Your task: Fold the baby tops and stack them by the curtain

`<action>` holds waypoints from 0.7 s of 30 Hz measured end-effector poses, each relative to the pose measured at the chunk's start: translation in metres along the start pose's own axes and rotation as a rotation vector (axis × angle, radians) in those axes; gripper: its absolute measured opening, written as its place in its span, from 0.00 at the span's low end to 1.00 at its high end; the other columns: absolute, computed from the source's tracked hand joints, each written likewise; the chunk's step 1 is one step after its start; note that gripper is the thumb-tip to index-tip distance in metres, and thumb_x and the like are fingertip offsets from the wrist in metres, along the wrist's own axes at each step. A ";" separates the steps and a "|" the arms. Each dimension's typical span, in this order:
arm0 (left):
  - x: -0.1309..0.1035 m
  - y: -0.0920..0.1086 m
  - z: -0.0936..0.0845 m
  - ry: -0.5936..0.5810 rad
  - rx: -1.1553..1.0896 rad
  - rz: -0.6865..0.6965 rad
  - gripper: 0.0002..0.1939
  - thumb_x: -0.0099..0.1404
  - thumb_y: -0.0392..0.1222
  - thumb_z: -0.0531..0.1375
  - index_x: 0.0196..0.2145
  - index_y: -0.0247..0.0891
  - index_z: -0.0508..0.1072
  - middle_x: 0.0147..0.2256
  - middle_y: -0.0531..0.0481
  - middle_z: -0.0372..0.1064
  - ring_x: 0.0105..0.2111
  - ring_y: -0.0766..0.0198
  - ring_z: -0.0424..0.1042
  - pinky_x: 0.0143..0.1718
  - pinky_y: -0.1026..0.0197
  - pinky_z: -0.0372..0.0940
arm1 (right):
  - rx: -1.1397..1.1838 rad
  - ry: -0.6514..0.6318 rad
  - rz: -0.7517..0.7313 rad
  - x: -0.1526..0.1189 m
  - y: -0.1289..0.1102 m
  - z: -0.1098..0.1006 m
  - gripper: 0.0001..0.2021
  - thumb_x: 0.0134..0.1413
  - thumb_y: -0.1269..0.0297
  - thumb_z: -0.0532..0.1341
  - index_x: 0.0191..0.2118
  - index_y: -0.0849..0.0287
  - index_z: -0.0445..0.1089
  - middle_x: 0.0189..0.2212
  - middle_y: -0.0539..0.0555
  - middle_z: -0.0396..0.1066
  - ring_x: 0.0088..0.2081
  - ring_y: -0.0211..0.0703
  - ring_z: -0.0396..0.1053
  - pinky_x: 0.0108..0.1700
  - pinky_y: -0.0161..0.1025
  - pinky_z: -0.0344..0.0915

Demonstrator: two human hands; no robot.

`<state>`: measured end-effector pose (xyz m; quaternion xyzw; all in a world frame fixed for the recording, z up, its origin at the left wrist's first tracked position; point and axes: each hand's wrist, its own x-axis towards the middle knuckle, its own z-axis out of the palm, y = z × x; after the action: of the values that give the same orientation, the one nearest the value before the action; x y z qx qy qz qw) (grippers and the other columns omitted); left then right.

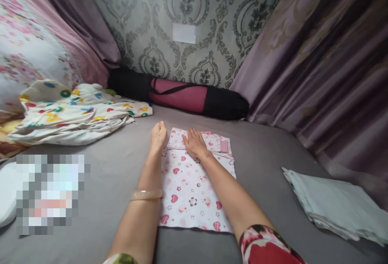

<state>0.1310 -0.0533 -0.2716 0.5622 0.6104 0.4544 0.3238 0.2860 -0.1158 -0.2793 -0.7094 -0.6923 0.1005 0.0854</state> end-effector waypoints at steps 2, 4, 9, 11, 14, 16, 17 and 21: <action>0.001 -0.003 -0.001 0.003 -0.024 -0.031 0.19 0.68 0.49 0.44 0.33 0.38 0.70 0.39 0.40 0.74 0.46 0.52 0.71 0.48 0.53 0.64 | 0.001 0.012 -0.002 0.002 0.003 0.002 0.34 0.68 0.52 0.35 0.69 0.72 0.45 0.70 0.61 0.42 0.70 0.48 0.36 0.68 0.47 0.30; 0.002 -0.004 -0.002 0.004 -0.038 -0.050 0.20 0.68 0.50 0.44 0.32 0.38 0.70 0.38 0.40 0.74 0.45 0.52 0.72 0.48 0.53 0.64 | 0.006 0.004 -0.002 0.002 0.005 0.001 0.33 0.68 0.51 0.35 0.69 0.71 0.45 0.70 0.60 0.42 0.70 0.47 0.35 0.68 0.46 0.30; 0.001 -0.003 -0.002 0.010 -0.045 -0.062 0.19 0.67 0.50 0.45 0.30 0.39 0.69 0.34 0.42 0.74 0.45 0.52 0.72 0.48 0.54 0.65 | -0.010 -0.006 -0.020 0.004 -0.006 -0.006 0.31 0.68 0.54 0.38 0.69 0.69 0.46 0.70 0.61 0.40 0.70 0.47 0.34 0.68 0.50 0.28; 0.001 -0.004 -0.001 0.021 -0.045 -0.051 0.19 0.67 0.51 0.44 0.30 0.39 0.69 0.34 0.42 0.74 0.45 0.53 0.72 0.47 0.54 0.65 | -0.025 0.034 -0.081 0.007 -0.020 -0.003 0.30 0.68 0.56 0.40 0.69 0.68 0.46 0.70 0.60 0.39 0.70 0.47 0.33 0.68 0.51 0.27; 0.003 -0.006 0.001 0.023 -0.057 -0.036 0.20 0.67 0.51 0.44 0.31 0.39 0.70 0.36 0.41 0.74 0.44 0.53 0.72 0.48 0.54 0.65 | -0.027 0.052 -0.136 0.011 -0.043 0.008 0.30 0.68 0.56 0.41 0.69 0.69 0.47 0.70 0.60 0.41 0.70 0.47 0.35 0.68 0.51 0.28; 0.005 -0.009 0.002 0.015 -0.059 -0.037 0.20 0.66 0.51 0.44 0.32 0.38 0.71 0.37 0.39 0.75 0.45 0.52 0.73 0.49 0.53 0.65 | -0.018 0.063 -0.111 0.014 -0.055 0.017 0.31 0.68 0.56 0.40 0.68 0.72 0.47 0.69 0.63 0.42 0.70 0.49 0.36 0.68 0.51 0.30; 0.006 -0.010 0.002 0.012 -0.058 -0.038 0.20 0.66 0.51 0.45 0.32 0.38 0.71 0.38 0.38 0.75 0.45 0.52 0.73 0.50 0.53 0.64 | -0.013 0.067 -0.088 0.015 -0.060 0.020 0.31 0.68 0.56 0.40 0.68 0.73 0.47 0.69 0.64 0.43 0.70 0.50 0.37 0.68 0.51 0.31; 0.006 -0.011 0.002 0.002 -0.058 -0.034 0.20 0.67 0.52 0.45 0.34 0.37 0.71 0.39 0.38 0.75 0.45 0.53 0.73 0.50 0.54 0.65 | -0.007 0.079 -0.039 0.020 -0.067 0.027 0.32 0.68 0.55 0.40 0.68 0.75 0.47 0.69 0.65 0.44 0.69 0.51 0.38 0.68 0.52 0.32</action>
<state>0.1278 -0.0466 -0.2818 0.5418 0.6067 0.4669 0.3469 0.2144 -0.0948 -0.2887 -0.6997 -0.7023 0.0683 0.1122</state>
